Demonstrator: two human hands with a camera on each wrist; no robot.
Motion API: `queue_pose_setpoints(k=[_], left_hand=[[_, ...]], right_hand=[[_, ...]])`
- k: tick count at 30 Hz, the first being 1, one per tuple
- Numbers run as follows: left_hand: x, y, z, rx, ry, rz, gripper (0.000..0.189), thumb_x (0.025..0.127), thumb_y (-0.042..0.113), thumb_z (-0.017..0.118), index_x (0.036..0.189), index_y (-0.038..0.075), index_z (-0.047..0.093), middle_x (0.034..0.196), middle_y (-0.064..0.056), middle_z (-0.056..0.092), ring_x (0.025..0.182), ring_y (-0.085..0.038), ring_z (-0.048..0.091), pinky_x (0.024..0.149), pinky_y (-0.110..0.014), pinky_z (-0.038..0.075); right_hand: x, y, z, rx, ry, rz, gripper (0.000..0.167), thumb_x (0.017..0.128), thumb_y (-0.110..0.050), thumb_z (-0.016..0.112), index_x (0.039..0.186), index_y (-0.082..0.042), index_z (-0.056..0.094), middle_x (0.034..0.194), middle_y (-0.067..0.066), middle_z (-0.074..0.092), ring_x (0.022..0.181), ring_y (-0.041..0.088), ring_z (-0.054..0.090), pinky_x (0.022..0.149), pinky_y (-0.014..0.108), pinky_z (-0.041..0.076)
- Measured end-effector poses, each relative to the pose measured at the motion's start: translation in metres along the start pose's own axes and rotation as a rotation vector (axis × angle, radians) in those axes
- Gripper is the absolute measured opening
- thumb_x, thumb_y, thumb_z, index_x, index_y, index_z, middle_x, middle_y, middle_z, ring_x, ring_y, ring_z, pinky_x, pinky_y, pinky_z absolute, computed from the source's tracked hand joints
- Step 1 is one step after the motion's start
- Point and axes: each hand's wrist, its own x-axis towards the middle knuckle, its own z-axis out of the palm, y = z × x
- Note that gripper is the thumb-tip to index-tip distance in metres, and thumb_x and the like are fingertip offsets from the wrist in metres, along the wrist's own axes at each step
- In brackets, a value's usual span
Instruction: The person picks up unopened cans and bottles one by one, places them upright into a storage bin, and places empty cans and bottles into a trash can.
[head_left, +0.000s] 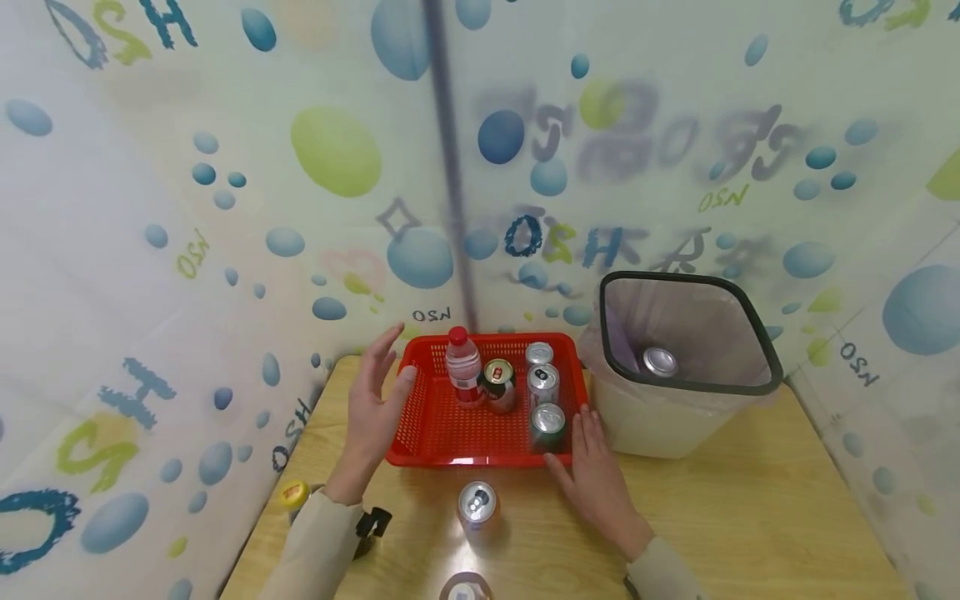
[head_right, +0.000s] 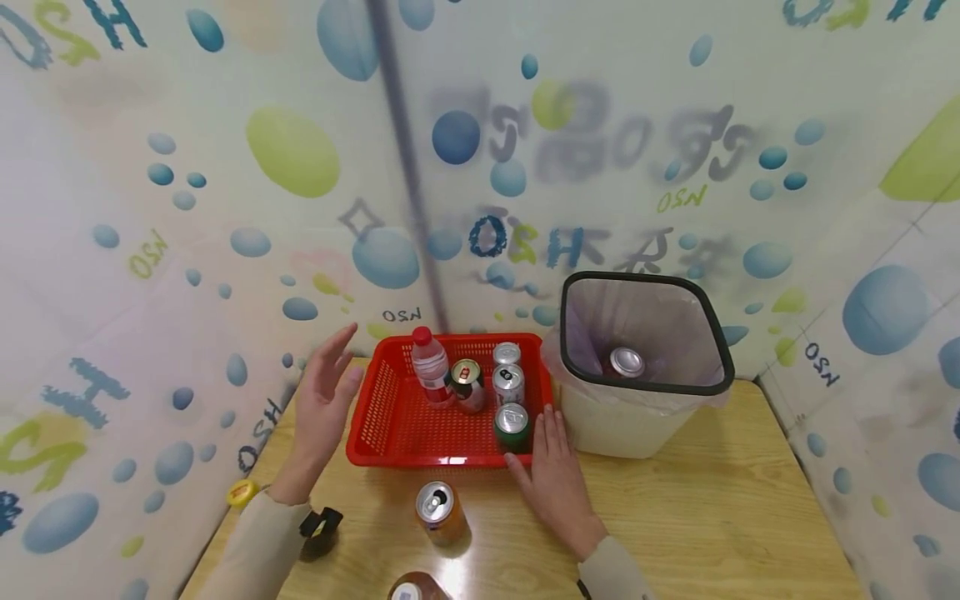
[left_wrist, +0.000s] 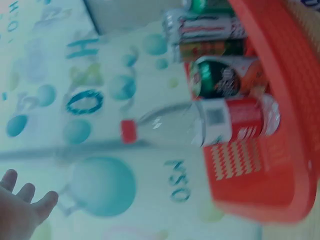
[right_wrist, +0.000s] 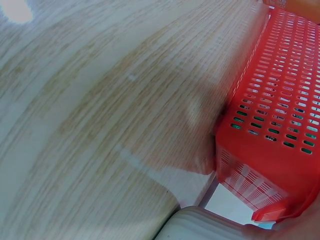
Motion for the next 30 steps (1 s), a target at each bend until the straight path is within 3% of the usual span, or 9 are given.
queue_pose_setpoints(k=[5,11,13,16,21,27,30], left_hand=[[-0.007,0.015,-0.032,0.035,0.059,0.040,0.052,0.101,-0.002,0.059,0.151,0.006,0.048,0.156,-0.007,0.049,0.146,-0.020,0.042,0.120,-0.038,0.036],[-0.016,0.018,-0.070,0.009,0.154,0.071,0.049,0.098,-0.009,0.059,0.146,-0.006,0.049,0.151,-0.015,0.052,0.143,-0.018,0.046,0.115,-0.026,0.040],[-0.019,0.017,-0.083,0.019,0.179,0.053,0.048,0.098,-0.008,0.058,0.146,-0.007,0.049,0.150,-0.014,0.053,0.142,-0.017,0.047,0.114,-0.025,0.040],[-0.023,0.014,-0.102,0.104,0.195,-0.001,0.047,0.101,-0.003,0.058,0.147,-0.002,0.050,0.150,-0.008,0.054,0.141,-0.016,0.047,0.113,-0.023,0.040],[-0.032,0.002,-0.123,0.175,0.132,-0.102,0.046,0.104,0.003,0.055,0.150,0.003,0.048,0.150,-0.001,0.053,0.138,-0.009,0.047,0.112,-0.017,0.038],[-0.048,-0.017,-0.142,0.186,-0.035,-0.103,0.044,0.106,0.001,0.048,0.151,0.000,0.046,0.153,-0.004,0.052,0.138,-0.005,0.048,0.106,-0.014,0.041],[-0.060,-0.025,-0.149,0.218,-0.099,-0.156,0.045,0.109,0.004,0.044,0.154,0.005,0.045,0.156,-0.003,0.050,0.138,-0.003,0.046,0.104,-0.014,0.041]], right_hand=[[0.001,0.000,-0.002,0.005,-0.026,0.010,0.087,0.102,-0.048,0.059,0.154,0.015,0.030,0.167,0.029,0.017,0.155,0.046,0.015,0.121,0.057,0.026],[0.001,-0.002,-0.004,0.012,-0.039,0.026,0.088,0.102,-0.048,0.060,0.154,0.015,0.030,0.168,0.029,0.017,0.155,0.046,0.015,0.121,0.058,0.026],[0.001,-0.002,-0.004,0.016,-0.045,0.030,0.088,0.102,-0.049,0.060,0.155,0.015,0.030,0.168,0.029,0.017,0.155,0.046,0.015,0.121,0.058,0.026],[0.001,-0.002,-0.004,0.019,-0.057,0.034,0.088,0.102,-0.049,0.060,0.155,0.014,0.029,0.168,0.028,0.016,0.155,0.046,0.014,0.121,0.058,0.025],[0.001,0.000,-0.002,0.013,-0.049,0.028,0.088,0.102,-0.050,0.059,0.154,0.015,0.030,0.168,0.028,0.016,0.155,0.045,0.015,0.122,0.058,0.025],[0.001,0.001,-0.001,0.010,-0.006,0.002,0.088,0.102,-0.052,0.058,0.152,0.017,0.035,0.166,0.031,0.021,0.153,0.048,0.019,0.119,0.060,0.028],[0.001,0.000,-0.002,0.011,-0.018,0.009,0.088,0.101,-0.051,0.059,0.152,0.016,0.034,0.166,0.030,0.020,0.154,0.048,0.019,0.120,0.060,0.028]])
